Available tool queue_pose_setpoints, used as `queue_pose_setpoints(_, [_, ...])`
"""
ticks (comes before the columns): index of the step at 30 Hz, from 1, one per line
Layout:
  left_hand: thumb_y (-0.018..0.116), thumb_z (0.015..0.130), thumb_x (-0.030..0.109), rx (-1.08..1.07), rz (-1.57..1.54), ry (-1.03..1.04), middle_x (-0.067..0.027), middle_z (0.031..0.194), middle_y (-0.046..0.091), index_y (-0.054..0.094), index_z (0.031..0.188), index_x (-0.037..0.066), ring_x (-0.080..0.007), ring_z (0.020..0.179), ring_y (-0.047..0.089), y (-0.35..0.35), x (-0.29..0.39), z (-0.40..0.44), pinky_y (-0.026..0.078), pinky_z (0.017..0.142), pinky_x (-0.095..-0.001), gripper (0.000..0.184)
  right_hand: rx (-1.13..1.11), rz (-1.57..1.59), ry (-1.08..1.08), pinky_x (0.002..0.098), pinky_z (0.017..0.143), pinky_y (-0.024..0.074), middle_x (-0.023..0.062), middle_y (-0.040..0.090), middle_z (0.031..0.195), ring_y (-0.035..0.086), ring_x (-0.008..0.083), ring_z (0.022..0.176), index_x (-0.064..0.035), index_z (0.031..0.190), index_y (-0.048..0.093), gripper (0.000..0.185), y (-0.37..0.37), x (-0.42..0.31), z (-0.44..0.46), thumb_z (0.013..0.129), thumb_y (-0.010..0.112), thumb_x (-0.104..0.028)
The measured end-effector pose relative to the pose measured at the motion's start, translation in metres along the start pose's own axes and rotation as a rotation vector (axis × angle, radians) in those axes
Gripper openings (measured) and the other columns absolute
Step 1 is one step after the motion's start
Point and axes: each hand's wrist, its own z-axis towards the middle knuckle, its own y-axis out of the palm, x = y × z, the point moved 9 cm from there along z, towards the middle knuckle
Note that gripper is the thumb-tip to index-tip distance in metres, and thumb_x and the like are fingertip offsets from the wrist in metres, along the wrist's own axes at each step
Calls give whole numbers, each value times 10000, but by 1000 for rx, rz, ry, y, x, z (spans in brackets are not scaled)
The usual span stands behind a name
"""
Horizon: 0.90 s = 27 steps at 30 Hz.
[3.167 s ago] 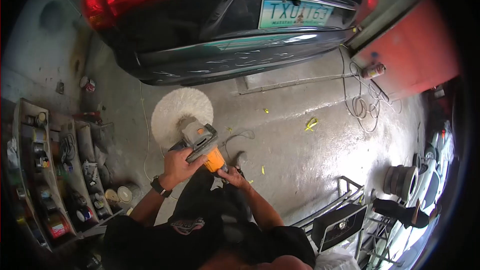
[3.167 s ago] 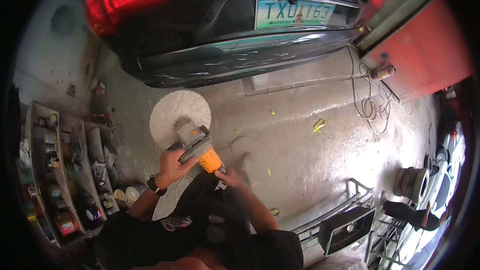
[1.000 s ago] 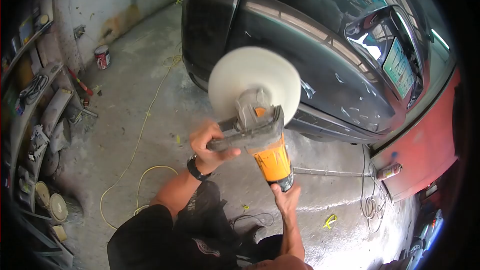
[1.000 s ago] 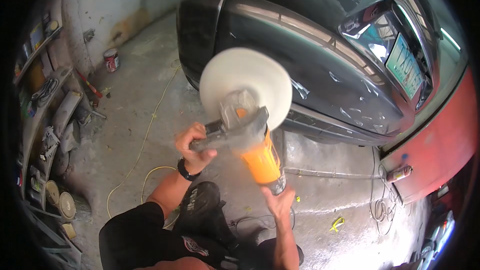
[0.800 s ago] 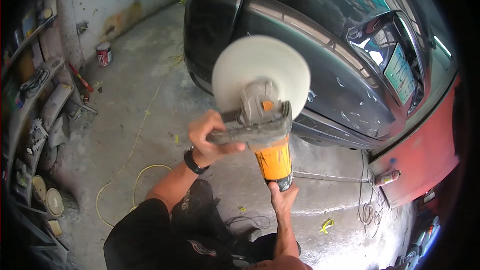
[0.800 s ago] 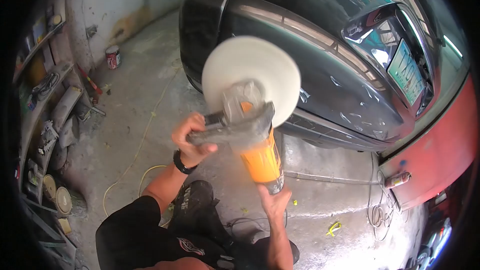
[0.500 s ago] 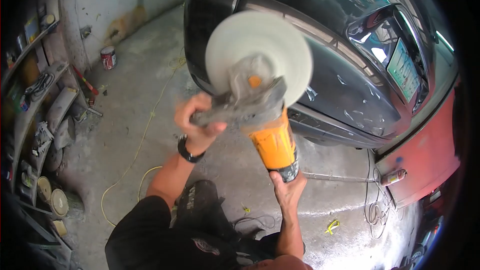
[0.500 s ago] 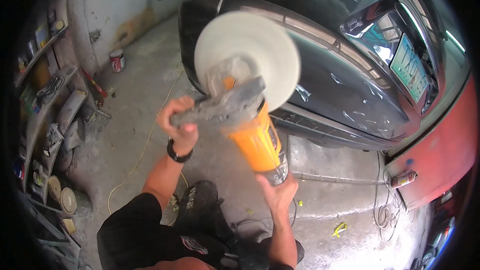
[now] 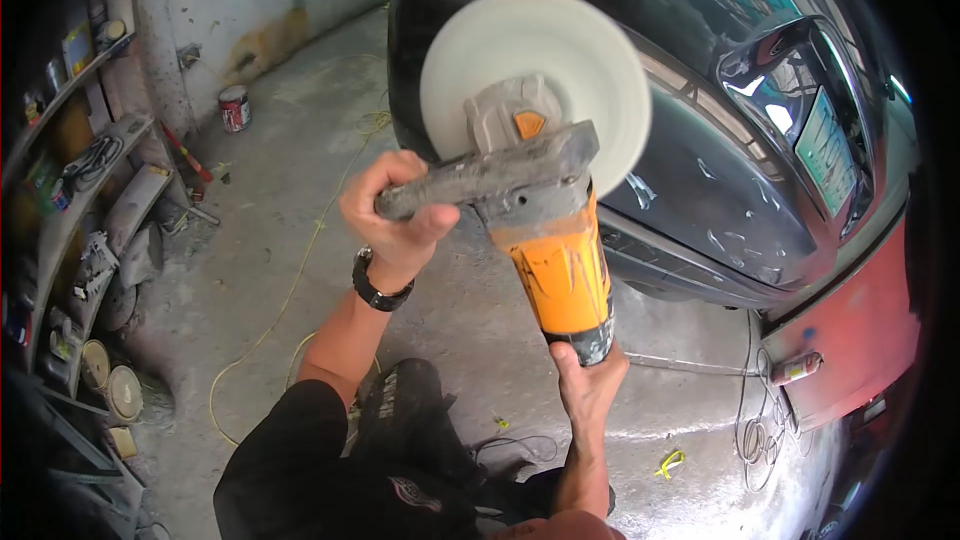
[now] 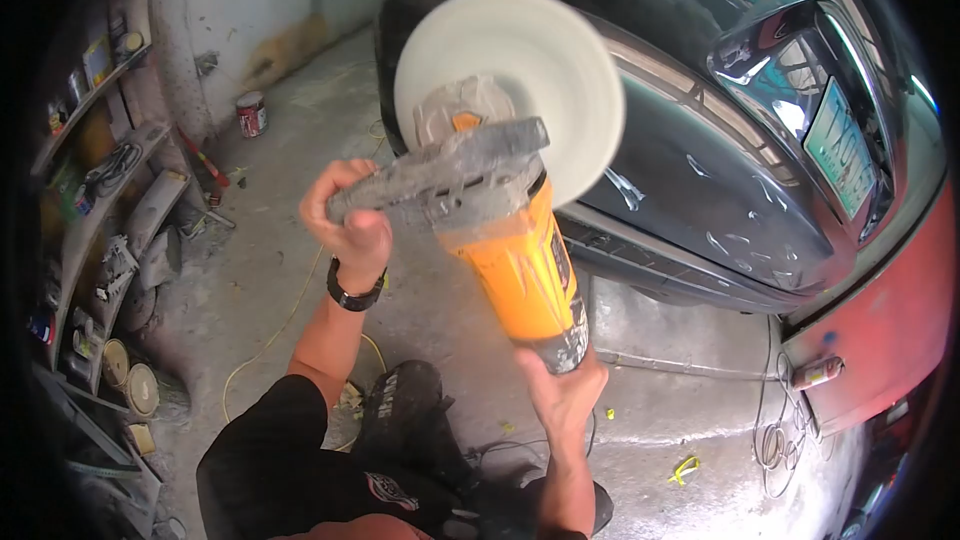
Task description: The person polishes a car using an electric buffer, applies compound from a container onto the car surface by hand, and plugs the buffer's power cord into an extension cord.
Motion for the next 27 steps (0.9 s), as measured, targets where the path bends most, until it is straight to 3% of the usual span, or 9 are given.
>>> queue_pose_setpoints(5, [842,704,560,72,129,25,-14,590,432,438,656,39,-113,552,415,-22,-2,-33,327,502,-268,661,-51,-165,17,362,662,534,168,715,782,712,227,744,76,938,673,595,1,25,-11,667,876,-413])
queue_pose_setpoints(9, [854,690,555,-77,141,-181,-26,607,461,465,666,30,-122,561,449,-41,-20,-77,367,517,-270,654,-82,-198,45,385,646,531,192,708,768,727,294,753,72,910,680,628,3,53,-38,665,860,-477])
queue_pose_setpoints(11, [860,683,551,-133,143,-236,-31,615,470,472,670,28,-126,564,453,-40,-22,-82,373,521,-269,651,-55,-186,58,380,642,527,175,700,742,702,226,714,78,908,679,644,3,56,-40,669,854,-495])
queue_pose_setpoints(14, [869,677,539,-50,248,-16,-28,618,474,484,675,31,-125,569,462,-25,4,-45,389,526,-273,637,-59,-114,43,356,657,525,142,696,739,635,130,715,87,945,670,614,5,38,-28,682,867,-432])
queue_pose_setpoints(17, [868,676,541,67,213,107,-30,621,491,486,680,28,-130,575,481,-21,7,-6,406,541,-287,639,1,10,-17,344,661,524,122,706,751,633,125,725,88,954,667,571,9,1,-7,690,874,-373])
queue_pose_setpoints(21, [856,680,562,-8,205,0,-36,638,535,502,685,19,-141,595,527,-18,6,11,437,566,-293,648,-39,-45,33,335,657,519,122,705,751,626,125,719,89,948,665,540,11,-7,-3,701,869,-346])
queue_pose_setpoints(23, [847,686,573,22,295,53,-35,637,541,504,680,17,-139,595,532,-27,10,-15,428,559,-286,653,-53,-86,27,350,650,521,145,696,728,656,152,711,89,941,664,602,9,11,-15,695,864,-422])
queue_pose_setpoints(27, [839,696,571,-80,220,-173,-39,649,550,513,695,13,-131,598,528,-47,-17,-70,420,549,-276,646,-69,-193,67,374,646,525,164,698,732,700,216,723,81,920,676,655,5,48,-42,671,862,-495])
